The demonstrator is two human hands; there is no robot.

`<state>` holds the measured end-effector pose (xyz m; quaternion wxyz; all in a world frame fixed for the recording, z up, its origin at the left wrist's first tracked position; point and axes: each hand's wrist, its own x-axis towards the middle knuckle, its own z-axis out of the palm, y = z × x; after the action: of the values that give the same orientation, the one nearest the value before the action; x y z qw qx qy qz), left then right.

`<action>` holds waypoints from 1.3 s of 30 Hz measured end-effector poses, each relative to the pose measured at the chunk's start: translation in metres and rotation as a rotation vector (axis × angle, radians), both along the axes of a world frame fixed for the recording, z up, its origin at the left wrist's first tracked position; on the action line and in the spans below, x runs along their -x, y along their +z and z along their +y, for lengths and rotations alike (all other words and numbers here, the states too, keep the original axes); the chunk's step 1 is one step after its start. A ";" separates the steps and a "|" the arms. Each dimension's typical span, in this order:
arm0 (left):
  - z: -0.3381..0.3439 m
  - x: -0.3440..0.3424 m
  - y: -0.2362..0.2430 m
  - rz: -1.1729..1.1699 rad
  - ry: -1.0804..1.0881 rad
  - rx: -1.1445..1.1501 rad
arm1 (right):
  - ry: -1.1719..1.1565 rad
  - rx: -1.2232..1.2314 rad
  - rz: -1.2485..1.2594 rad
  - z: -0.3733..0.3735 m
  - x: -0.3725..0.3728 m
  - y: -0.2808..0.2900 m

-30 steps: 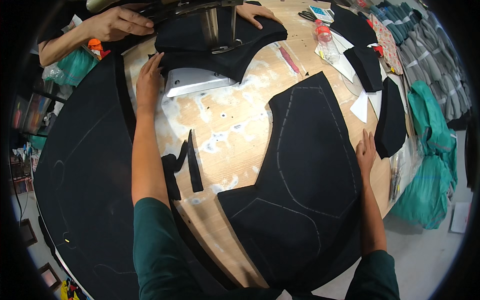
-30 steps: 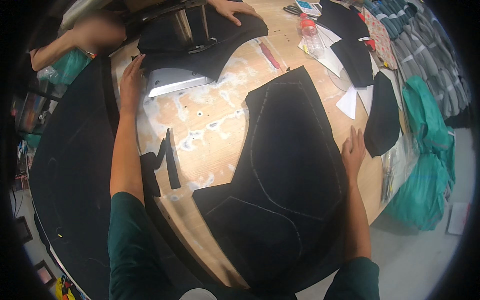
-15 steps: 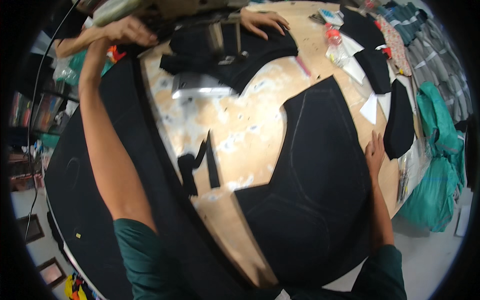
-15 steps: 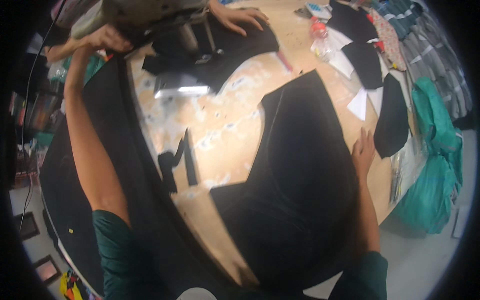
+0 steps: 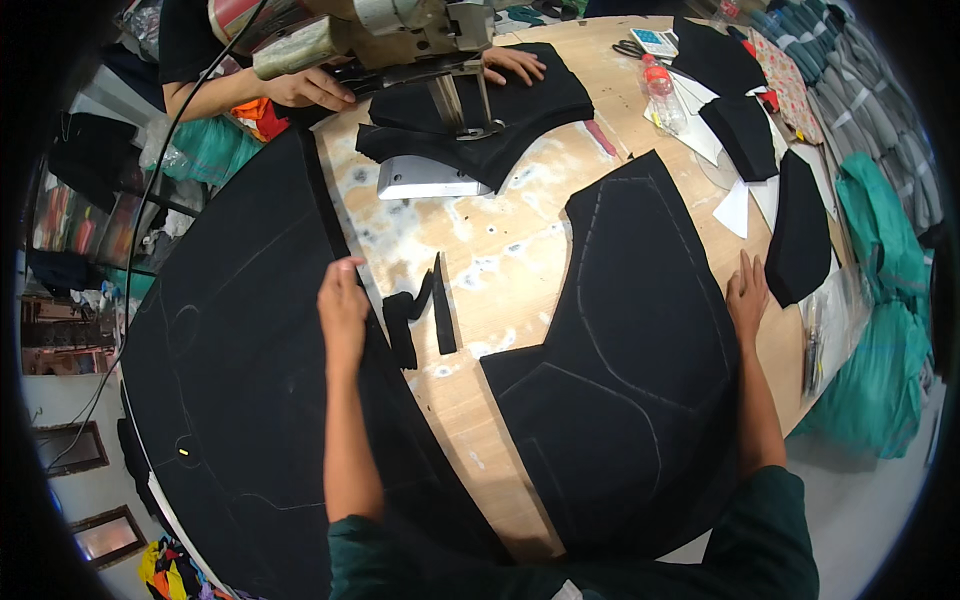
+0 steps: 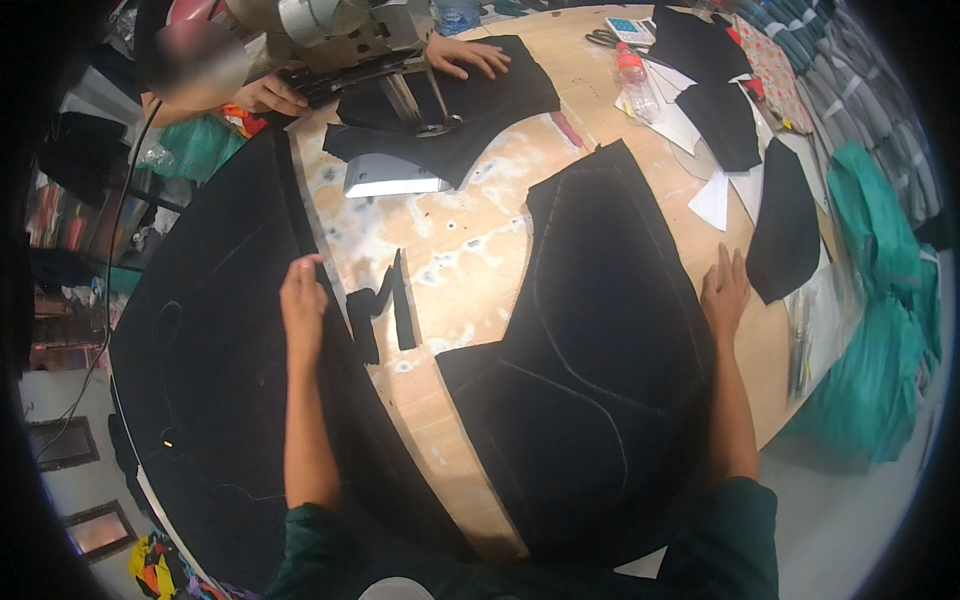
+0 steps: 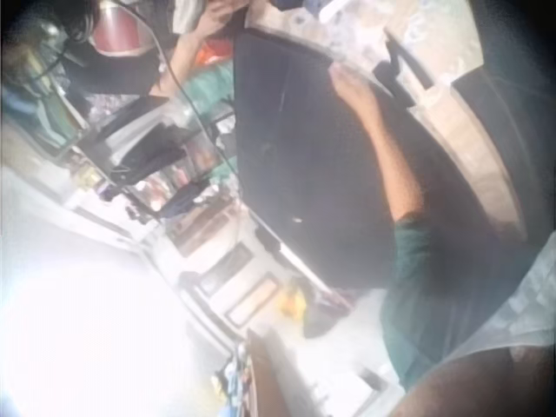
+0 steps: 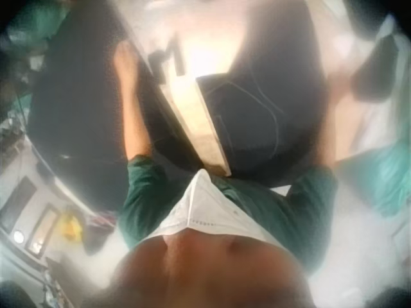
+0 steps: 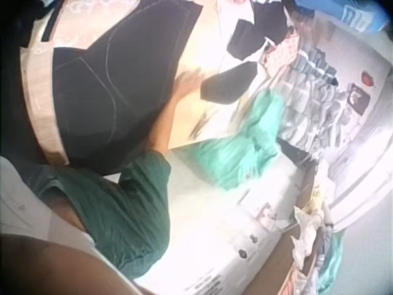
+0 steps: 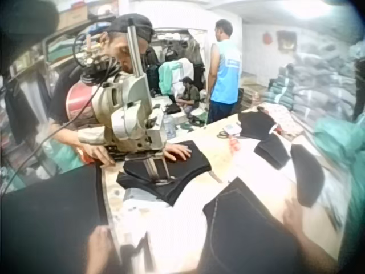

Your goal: The person places a paper pattern on a large piece of black fabric and aligns it. They then use a handheld electric fabric cutter to cut the fabric along the pattern lines. The person removes the cut pieces and places them into a green sack.

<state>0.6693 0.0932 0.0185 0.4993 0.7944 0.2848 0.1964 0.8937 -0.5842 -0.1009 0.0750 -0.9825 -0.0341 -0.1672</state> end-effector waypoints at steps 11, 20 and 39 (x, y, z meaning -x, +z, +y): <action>-0.136 -0.073 -0.035 -0.040 -0.161 -0.182 | -0.038 -0.032 0.031 0.006 0.007 0.009; -0.141 -0.178 -0.056 -0.200 -0.113 -0.763 | -0.048 -0.070 0.047 0.012 0.009 0.016; -0.138 -0.203 -0.085 -0.154 -0.010 -0.898 | -0.050 -0.045 0.053 0.007 0.007 0.012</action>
<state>0.8719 -0.0452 -0.0663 0.1260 0.9166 0.1298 0.3564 0.8870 -0.5777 -0.0888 0.0936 -0.9852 -0.0035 -0.1438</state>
